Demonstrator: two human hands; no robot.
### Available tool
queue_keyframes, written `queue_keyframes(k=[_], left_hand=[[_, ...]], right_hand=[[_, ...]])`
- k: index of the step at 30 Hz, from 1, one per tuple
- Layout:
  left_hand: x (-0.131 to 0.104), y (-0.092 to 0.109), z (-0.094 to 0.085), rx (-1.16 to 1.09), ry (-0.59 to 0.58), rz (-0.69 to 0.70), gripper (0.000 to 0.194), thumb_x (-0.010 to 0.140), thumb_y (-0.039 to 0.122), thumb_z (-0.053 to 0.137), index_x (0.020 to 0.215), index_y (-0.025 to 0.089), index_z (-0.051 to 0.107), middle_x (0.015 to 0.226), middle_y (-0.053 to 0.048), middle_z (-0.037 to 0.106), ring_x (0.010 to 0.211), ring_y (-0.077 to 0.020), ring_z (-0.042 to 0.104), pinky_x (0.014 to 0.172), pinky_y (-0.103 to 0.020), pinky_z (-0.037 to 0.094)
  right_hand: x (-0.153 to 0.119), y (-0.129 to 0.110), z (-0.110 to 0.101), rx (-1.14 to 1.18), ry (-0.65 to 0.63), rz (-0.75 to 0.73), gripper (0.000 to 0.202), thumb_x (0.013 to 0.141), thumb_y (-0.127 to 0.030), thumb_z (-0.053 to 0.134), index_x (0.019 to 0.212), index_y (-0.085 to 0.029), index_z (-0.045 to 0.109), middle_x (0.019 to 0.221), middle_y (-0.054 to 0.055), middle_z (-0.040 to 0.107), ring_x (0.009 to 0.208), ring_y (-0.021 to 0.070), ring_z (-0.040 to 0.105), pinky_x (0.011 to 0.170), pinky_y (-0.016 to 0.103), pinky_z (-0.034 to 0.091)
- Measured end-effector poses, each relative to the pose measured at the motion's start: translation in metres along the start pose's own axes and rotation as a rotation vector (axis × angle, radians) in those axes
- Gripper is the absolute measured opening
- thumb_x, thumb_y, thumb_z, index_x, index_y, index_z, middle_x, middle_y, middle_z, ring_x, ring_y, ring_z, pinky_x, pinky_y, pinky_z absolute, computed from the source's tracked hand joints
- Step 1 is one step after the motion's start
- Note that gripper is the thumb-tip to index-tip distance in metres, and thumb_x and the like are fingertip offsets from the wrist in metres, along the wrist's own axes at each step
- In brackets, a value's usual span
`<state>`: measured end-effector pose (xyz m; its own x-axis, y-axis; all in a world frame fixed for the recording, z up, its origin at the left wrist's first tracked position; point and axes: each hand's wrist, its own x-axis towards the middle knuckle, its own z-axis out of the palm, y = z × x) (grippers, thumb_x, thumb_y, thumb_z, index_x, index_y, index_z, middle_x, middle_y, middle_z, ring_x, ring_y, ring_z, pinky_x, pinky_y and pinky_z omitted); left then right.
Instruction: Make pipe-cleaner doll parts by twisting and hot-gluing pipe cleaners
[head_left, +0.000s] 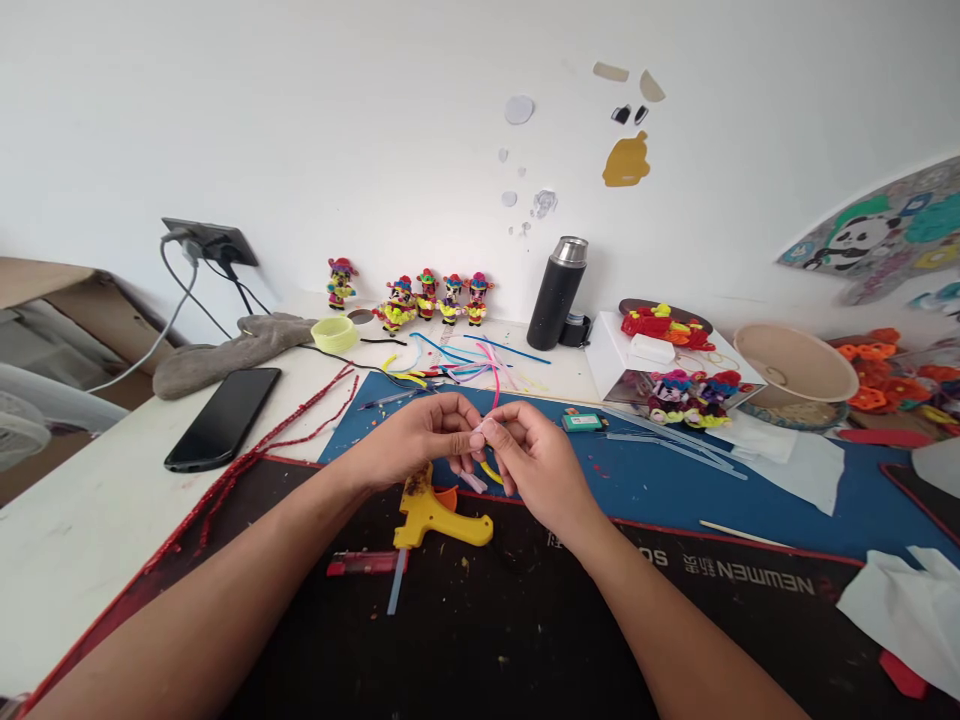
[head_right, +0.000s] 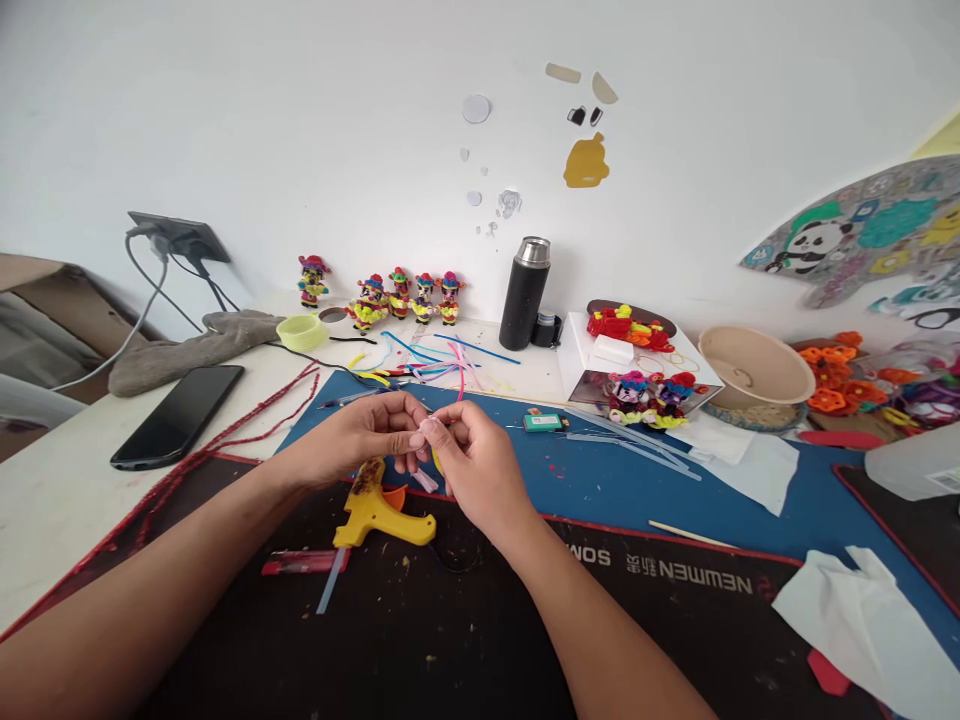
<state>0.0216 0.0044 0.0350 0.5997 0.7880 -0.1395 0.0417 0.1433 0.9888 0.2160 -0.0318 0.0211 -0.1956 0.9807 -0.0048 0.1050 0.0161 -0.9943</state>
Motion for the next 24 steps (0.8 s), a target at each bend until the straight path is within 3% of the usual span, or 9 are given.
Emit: queue_keyframes(k=[3, 9, 14, 24], left_hand=[[0.0003, -0.0002, -0.0001, 0.018, 0.016, 0.022, 0.038, 0.086, 0.047, 0.082, 0.098, 0.016, 0.064, 0.082, -0.004, 0.072, 0.075, -0.0179, 0.069, 0.068, -0.029, 0.054], [-0.0004, -0.002, -0.0057, 0.076, 0.185, 0.224, 0.03, 0.083, 0.039, 0.085, 0.1, 0.017, 0.073, 0.098, -0.005, 0.071, 0.089, -0.0177, 0.064, 0.083, -0.03, 0.051], [-0.0018, 0.0014, -0.0031, 0.105, 0.203, 0.241, 0.026, 0.082, 0.04, 0.085, 0.089, 0.017, 0.076, 0.089, -0.005, 0.072, 0.086, -0.0197, 0.064, 0.084, -0.033, 0.052], [-0.0039, 0.0019, -0.0004, 0.33, 0.269, 0.315, 0.024, 0.088, 0.039, 0.079, 0.078, 0.018, 0.072, 0.083, -0.003, 0.07, 0.082, -0.0194, 0.062, 0.081, -0.033, 0.048]], right_hand=[[0.0007, 0.0003, -0.0004, -0.016, 0.025, -0.012, 0.036, 0.096, -0.058, 0.064, 0.094, -0.022, 0.06, 0.065, -0.005, 0.062, 0.041, 0.0095, 0.05, 0.041, 0.022, 0.037], [0.0011, -0.0001, -0.0004, 0.004, 0.032, -0.004, 0.04, 0.094, -0.062, 0.066, 0.093, -0.022, 0.06, 0.069, -0.002, 0.068, 0.041, 0.0097, 0.049, 0.042, 0.024, 0.038], [-0.0002, -0.0001, 0.0007, 0.005, 0.008, 0.017, 0.037, 0.096, -0.06, 0.064, 0.094, -0.023, 0.061, 0.08, 0.002, 0.075, 0.042, 0.0093, 0.05, 0.041, 0.024, 0.037], [0.0004, 0.0047, 0.002, -0.02, -0.017, 0.011, 0.032, 0.099, -0.055, 0.062, 0.096, -0.023, 0.061, 0.082, 0.002, 0.075, 0.042, 0.0088, 0.049, 0.042, 0.023, 0.036]])
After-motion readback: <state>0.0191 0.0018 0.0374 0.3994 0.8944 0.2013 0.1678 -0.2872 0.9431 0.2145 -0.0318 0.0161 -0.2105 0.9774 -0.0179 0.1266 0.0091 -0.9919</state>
